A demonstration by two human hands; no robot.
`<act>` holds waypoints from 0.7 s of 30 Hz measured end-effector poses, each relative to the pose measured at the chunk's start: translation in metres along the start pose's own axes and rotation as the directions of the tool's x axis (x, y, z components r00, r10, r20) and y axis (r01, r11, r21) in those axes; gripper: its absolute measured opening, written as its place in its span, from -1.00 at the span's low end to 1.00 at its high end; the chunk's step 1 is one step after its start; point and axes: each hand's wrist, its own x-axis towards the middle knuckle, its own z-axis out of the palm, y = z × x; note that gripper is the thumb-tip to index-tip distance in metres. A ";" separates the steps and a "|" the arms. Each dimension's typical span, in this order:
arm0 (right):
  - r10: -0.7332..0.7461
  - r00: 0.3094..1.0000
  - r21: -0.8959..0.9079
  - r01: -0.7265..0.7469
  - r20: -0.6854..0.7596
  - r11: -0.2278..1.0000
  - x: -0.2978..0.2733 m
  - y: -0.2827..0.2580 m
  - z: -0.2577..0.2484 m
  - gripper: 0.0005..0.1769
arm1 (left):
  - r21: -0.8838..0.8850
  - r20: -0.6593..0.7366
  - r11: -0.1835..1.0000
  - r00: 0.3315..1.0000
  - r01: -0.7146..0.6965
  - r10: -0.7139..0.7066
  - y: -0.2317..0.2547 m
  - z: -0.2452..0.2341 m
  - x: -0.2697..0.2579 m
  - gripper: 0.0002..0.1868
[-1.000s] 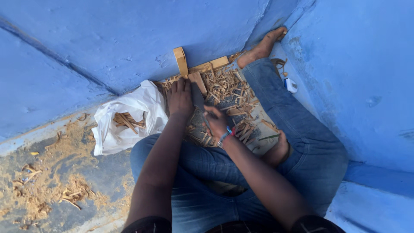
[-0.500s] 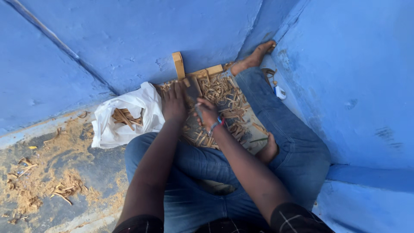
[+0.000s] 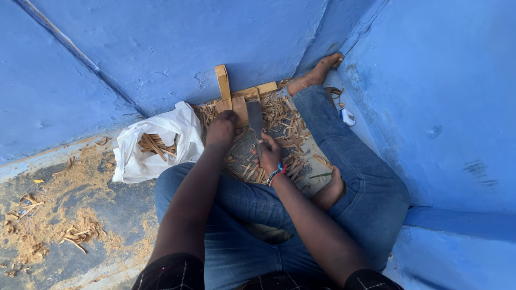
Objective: The person whittles small strips of wood using a handheld blade while sitting on the floor.
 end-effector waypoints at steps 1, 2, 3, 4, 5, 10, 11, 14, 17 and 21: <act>0.000 1.000 -0.004 0.000 0.011 1.000 -0.002 0.000 0.001 -0.58 | -0.017 -0.012 1.000 1.000 0.026 -0.026 0.001 0.000 0.000 -0.76; 0.000 1.000 -0.004 0.000 0.022 1.000 -0.003 -0.001 0.002 -0.57 | -0.033 -0.023 0.998 0.998 0.050 -0.051 0.001 -0.001 0.001 -0.76; 0.012 1.000 -0.021 -0.012 0.022 1.000 -0.003 -0.002 0.004 -0.56 | -0.050 -0.034 0.996 0.997 0.073 -0.075 0.001 -0.002 0.002 -0.76; 0.027 0.999 -0.038 -0.027 0.022 0.999 -0.005 -0.002 0.004 -0.56 | -0.097 -0.025 0.988 0.992 0.118 -0.121 0.002 -0.003 0.001 -0.75; 0.042 0.999 -0.055 -0.041 0.023 0.998 -0.005 -0.004 0.005 -0.55 | -0.144 -0.014 0.976 0.986 0.163 -0.167 0.003 -0.004 0.001 -0.75; 0.049 0.996 -0.035 -0.047 0.073 0.998 -0.011 -0.006 0.007 -0.55 | 0.012 -0.139 0.996 0.986 0.092 -0.090 0.005 -0.010 -0.005 -0.77; 0.051 0.995 -0.032 -0.048 0.081 0.998 -0.012 -0.006 0.007 -0.55 | 0.062 -0.152 0.995 0.986 0.082 -0.071 0.004 -0.010 -0.006 -0.76; 0.085 0.993 -0.080 -0.079 0.076 0.994 -0.011 -0.007 0.008 -0.55 | 0.137 -0.138 0.988 0.989 0.074 -0.055 0.002 -0.010 -0.007 -0.75; 0.046 0.996 -0.060 -0.041 0.079 0.997 -0.013 -0.004 0.007 -0.56 | 0.136 -0.150 0.988 0.988 0.068 -0.047 -0.001 -0.006 -0.012 -0.77; 0.070 0.993 -0.037 -0.066 0.096 0.997 -0.010 -0.004 0.007 -0.56 | 0.095 -0.141 0.993 0.988 0.074 -0.060 -0.008 -0.003 -0.005 -0.76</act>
